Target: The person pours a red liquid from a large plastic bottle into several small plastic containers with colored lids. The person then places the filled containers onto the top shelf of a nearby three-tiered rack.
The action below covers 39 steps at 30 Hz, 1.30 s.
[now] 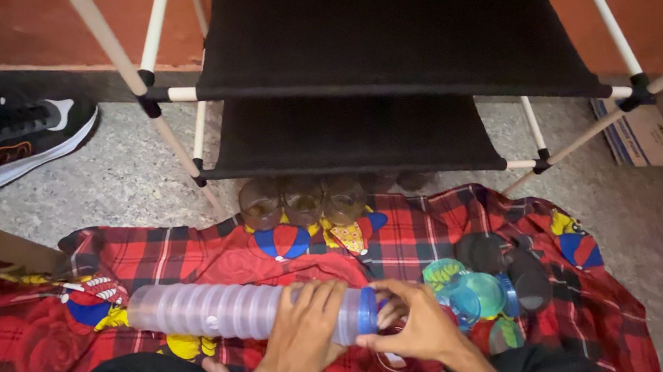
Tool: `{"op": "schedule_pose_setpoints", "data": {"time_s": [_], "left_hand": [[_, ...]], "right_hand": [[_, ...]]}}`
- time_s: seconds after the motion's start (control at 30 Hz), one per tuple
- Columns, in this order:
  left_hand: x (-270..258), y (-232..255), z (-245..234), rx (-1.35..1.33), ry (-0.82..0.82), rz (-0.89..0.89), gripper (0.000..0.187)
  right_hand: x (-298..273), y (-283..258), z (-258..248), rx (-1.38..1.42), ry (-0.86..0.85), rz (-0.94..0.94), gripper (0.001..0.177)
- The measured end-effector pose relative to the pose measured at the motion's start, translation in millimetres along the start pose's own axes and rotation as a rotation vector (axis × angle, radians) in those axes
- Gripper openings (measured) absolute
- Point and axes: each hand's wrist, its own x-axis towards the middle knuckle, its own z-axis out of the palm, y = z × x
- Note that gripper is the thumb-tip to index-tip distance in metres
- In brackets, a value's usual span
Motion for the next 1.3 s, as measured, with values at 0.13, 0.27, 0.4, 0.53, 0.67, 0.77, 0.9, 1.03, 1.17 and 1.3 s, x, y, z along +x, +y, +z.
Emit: {"op": "schedule_pose_setpoints", "data": {"time_s": [0.13,0.27,0.4,0.53,0.67,0.77,0.9,1.03,1.17,1.3], "left_hand": [[0,8,-1,-0.012,0.054,-0.016,0.089],[0,13,2,-0.012,-0.017,-0.048,0.094],[-6,10,14,0.009,0.009,0.040,0.097],[-9,4,28,-0.041,-0.044,0.051,0.103],[-7,-9,49,-0.012,-0.018,0.064,0.104],[-11,-24,72,0.129,0.141,0.117,0.083],[-14,-39,97,0.122,0.136,0.108,0.071],[-10,-34,96,0.345,0.328,0.176,0.062],[-3,-32,59,0.162,0.261,0.162,0.084],[-5,-32,63,0.216,0.316,0.164,0.056]], "right_hand": [[-6,28,11,0.129,0.058,0.274,0.038],[-3,43,12,0.295,0.048,0.656,0.035],[-11,58,9,0.239,-0.064,0.761,0.058],[-17,84,10,0.350,-0.114,0.867,0.066],[-17,81,18,0.045,-0.007,0.364,0.057],[-18,63,9,-0.252,-0.110,-0.055,0.077],[-16,76,17,-0.398,-0.023,-0.151,0.064],[-3,87,26,-0.291,0.222,0.444,0.035],[-9,63,-2,-0.043,0.008,0.211,0.071],[-12,68,10,-0.435,-0.004,-0.413,0.077]]}}
